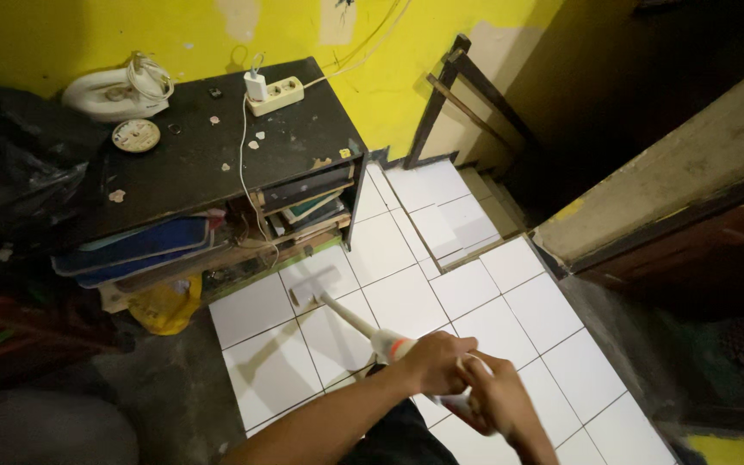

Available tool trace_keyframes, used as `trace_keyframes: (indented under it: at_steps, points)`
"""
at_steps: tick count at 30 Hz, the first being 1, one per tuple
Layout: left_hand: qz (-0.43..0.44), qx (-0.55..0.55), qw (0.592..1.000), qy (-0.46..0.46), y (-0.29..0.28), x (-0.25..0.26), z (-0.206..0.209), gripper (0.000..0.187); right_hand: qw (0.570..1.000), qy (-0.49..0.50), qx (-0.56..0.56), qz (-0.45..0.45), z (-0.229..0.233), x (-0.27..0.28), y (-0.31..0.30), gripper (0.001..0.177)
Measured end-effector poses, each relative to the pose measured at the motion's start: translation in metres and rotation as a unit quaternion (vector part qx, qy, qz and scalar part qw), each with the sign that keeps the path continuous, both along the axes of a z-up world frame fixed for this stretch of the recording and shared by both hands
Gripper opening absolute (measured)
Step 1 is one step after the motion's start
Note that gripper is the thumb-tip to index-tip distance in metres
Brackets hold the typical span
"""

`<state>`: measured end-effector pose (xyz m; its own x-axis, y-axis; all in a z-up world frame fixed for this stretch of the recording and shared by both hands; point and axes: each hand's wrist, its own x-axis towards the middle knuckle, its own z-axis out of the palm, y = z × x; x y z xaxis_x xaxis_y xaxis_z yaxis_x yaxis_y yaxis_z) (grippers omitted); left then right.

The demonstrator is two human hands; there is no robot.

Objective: The person plugs a vacuum cleaner into a power strip, powers it on, and vacuums the tiled floor.

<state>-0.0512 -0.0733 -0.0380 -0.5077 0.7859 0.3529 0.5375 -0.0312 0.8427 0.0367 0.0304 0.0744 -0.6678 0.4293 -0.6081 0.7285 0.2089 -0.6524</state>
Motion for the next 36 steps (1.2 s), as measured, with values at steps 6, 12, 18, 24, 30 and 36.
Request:
trace_keyframes:
  at_steps: [6, 12, 18, 24, 30, 36]
  points:
    - [0.017, -0.075, 0.994, 0.077, -0.005, -0.012, -0.026, 0.023, 0.999, 0.036, -0.037, -0.015, -0.038, -0.006, -0.001, 0.041]
    - [-0.013, 0.006, 0.996, 0.089, 0.026, 0.011, -0.012, 0.015, 0.998, 0.027, -0.017, -0.050, -0.006, 0.020, 0.017, 0.038]
    - [-0.037, 0.071, 0.994, 0.081, 0.038, 0.022, -0.015, 0.014, 0.960, 0.206, 0.158, 0.108, 0.003, 0.032, 0.014, 0.043]
    - [-0.024, 0.035, 0.986, 0.160, 0.037, -0.020, -0.045, 0.014, 0.995, 0.073, -0.021, -0.060, -0.038, -0.003, 0.017, 0.038]
    - [0.002, -0.057, 0.998, 0.037, 0.035, -0.027, -0.032, 0.021, 0.996, 0.054, -0.012, -0.068, -0.033, -0.013, 0.019, 0.043]
    - [-0.027, 0.024, 0.999, -0.011, 0.047, 0.014, 0.007, 0.023, 0.990, -0.004, 0.023, -0.142, 0.013, 0.028, 0.025, 0.044]
